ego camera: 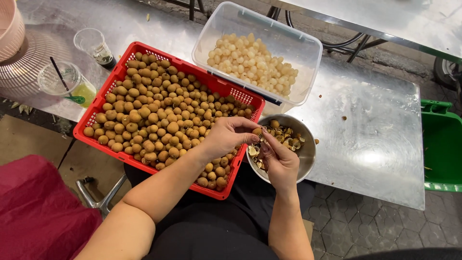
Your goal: Peeling longan fruits by hand and placing the pulp into a plastic container.
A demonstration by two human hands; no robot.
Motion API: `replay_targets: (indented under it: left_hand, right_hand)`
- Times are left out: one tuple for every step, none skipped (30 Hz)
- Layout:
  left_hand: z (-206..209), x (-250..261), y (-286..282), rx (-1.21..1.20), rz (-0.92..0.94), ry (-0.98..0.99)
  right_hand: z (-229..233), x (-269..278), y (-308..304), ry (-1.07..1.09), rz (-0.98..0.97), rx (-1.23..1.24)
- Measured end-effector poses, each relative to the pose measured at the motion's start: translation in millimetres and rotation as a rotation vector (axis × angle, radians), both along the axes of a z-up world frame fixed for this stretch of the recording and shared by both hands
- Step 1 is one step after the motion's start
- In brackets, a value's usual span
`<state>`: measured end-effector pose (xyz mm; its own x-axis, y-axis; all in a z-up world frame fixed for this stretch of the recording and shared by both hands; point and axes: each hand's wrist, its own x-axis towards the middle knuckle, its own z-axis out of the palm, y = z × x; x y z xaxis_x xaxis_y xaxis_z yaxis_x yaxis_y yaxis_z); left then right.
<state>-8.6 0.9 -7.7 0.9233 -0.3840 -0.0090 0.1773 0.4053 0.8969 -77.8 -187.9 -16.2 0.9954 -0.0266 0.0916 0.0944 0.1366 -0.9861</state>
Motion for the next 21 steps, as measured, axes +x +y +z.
replay_targets:
  left_hand:
    - [7.9, 4.6, 7.3, 0.159, -0.095, -0.064]
    - [15.8, 9.1, 14.4, 0.317, -0.19, -0.129]
    - [14.0, 13.5, 16.0, 0.315, -0.189, -0.126]
    - [12.2, 17.4, 17.5, 0.455, -0.309, -0.173]
    - [10.3, 20.5, 19.9, 0.596, -0.423, -0.219]
    - [6.5, 18.2, 21.4, 0.594, -0.416, -0.215]
    - [6.1, 23.4, 23.3, 0.483, -0.415, -0.124]
    - [5.6, 29.1, 24.9, 0.373, -0.413, -0.032]
    - [3.2, 27.5, 21.3, 0.368, -0.42, -0.029]
    - [0.0, 25.7, 18.0, 0.215, -0.362, 0.076]
    - [-3.0, 25.7, 15.4, 0.065, -0.298, 0.176]
    - [-5.1, 26.3, 11.3, 0.063, -0.301, 0.177]
    - [-6.5, 24.6, 10.0, 0.034, -0.31, 0.208]
    - [-7.6, 23.0, 8.7, 0.006, -0.319, 0.239]
    - [-11.2, 22.7, 6.7, 0.008, -0.325, 0.24]
    - [-14.5, 22.2, 5.2, -0.027, -0.349, 0.266]
    - [-17.0, 22.2, 3.9, -0.065, -0.365, 0.287]
    - [-13.5, 22.5, 3.2, -0.067, -0.364, 0.283]
    - [-11.2, 20.7, 4.8, -0.052, -0.361, 0.296]
    - [-9.1, 19.2, 6.4, -0.039, -0.359, 0.31]
    - [-6.9, 19.7, 8.5, -0.037, -0.355, 0.313]
  right_hand:
    - [2.5, 0.0, 0.5, -0.047, -0.007, -0.067]
    - [5.0, -0.1, 1.0, -0.095, -0.014, -0.133]
    - [10.9, -2.6, 2.2, -0.092, -0.013, -0.136]
    - [16.9, -5.5, 3.5, -0.216, -0.049, -0.213]
    - [22.6, -7.8, 4.8, -0.343, -0.078, -0.289]
    - [23.3, -9.4, 0.9, -0.342, -0.069, -0.29]
    - [23.8, -8.5, -0.5, -0.374, -0.109, -0.397]
    - [24.2, -7.2, -2.2, -0.404, -0.151, -0.505]
    - [21.2, -8.3, -5.4, -0.398, -0.154, -0.511]
    - [17.4, -9.5, -8.3, -0.21, -0.179, -0.682]
    - [12.9, -8.4, -10.9, -0.023, -0.2, -0.845]
    - [11.5, -10.4, -12.2, -0.022, -0.203, -0.847]
    - [10.0, -14.4, -10.9, -0.018, -0.126, -0.578]
    - [8.8, -18.2, -9.7, -0.014, -0.051, -0.308]
    - [8.1, -16.6, -11.3, -0.012, -0.057, -0.307]
    - [7.6, -15.2, -12.6, 0.038, 0.015, -0.219]
    - [8.2, -11.8, -14.4, 0.084, 0.094, -0.135]
    - [7.0, -11.1, -16.0, 0.08, 0.096, -0.137]
    - [4.6, -10.8, -15.9, 0.108, 0.103, -0.123]
    - [1.9, -10.3, -15.8, 0.136, 0.111, -0.11]
    - [-0.8, -10.5, -15.0, 0.138, 0.114, -0.107]
